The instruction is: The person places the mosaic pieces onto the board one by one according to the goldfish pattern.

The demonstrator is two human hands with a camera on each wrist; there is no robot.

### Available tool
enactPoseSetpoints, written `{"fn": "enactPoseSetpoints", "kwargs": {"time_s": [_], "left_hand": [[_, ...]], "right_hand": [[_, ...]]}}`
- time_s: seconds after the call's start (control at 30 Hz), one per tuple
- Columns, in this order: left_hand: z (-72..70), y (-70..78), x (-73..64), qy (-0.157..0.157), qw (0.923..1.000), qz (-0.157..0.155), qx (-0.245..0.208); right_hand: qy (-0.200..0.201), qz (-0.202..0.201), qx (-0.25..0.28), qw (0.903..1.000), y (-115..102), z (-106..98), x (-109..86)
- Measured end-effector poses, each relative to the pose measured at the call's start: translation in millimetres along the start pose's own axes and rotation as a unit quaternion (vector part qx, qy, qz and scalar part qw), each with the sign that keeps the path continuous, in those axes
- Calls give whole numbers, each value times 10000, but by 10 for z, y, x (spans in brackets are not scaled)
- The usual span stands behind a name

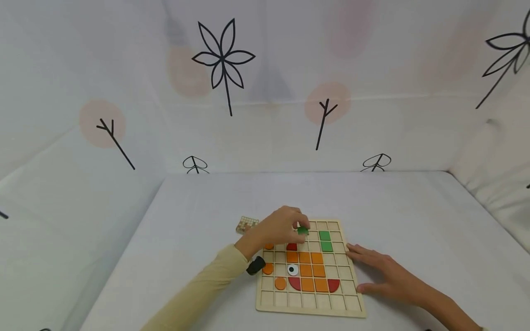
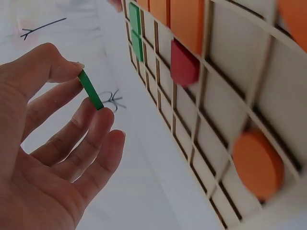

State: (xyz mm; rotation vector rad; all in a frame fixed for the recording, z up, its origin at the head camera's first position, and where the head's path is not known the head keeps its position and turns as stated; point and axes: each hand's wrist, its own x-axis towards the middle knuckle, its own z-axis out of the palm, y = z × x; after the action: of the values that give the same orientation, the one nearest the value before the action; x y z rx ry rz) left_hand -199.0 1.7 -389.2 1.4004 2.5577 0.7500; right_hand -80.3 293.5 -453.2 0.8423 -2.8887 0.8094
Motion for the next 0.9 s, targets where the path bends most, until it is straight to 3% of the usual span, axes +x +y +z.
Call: {"fn": "enactPoseSetpoints", "kwargs": {"time_s": [0.17, 0.4, 0.73, 0.9], "left_hand": [[163, 82, 241, -237, 9989, 353, 182], [380, 154, 505, -530, 9978, 176, 347], [561, 199, 696, -832, 9965, 44, 88], [639, 276, 742, -948, 9950, -4, 303]], "right_hand": [[22, 93, -42, 9999, 0, -2, -1], [81, 4, 56, 10000, -13, -11, 14], [189, -94, 217, 9995, 24, 9, -1], [243, -156, 271, 9992, 31, 9, -10]]}}
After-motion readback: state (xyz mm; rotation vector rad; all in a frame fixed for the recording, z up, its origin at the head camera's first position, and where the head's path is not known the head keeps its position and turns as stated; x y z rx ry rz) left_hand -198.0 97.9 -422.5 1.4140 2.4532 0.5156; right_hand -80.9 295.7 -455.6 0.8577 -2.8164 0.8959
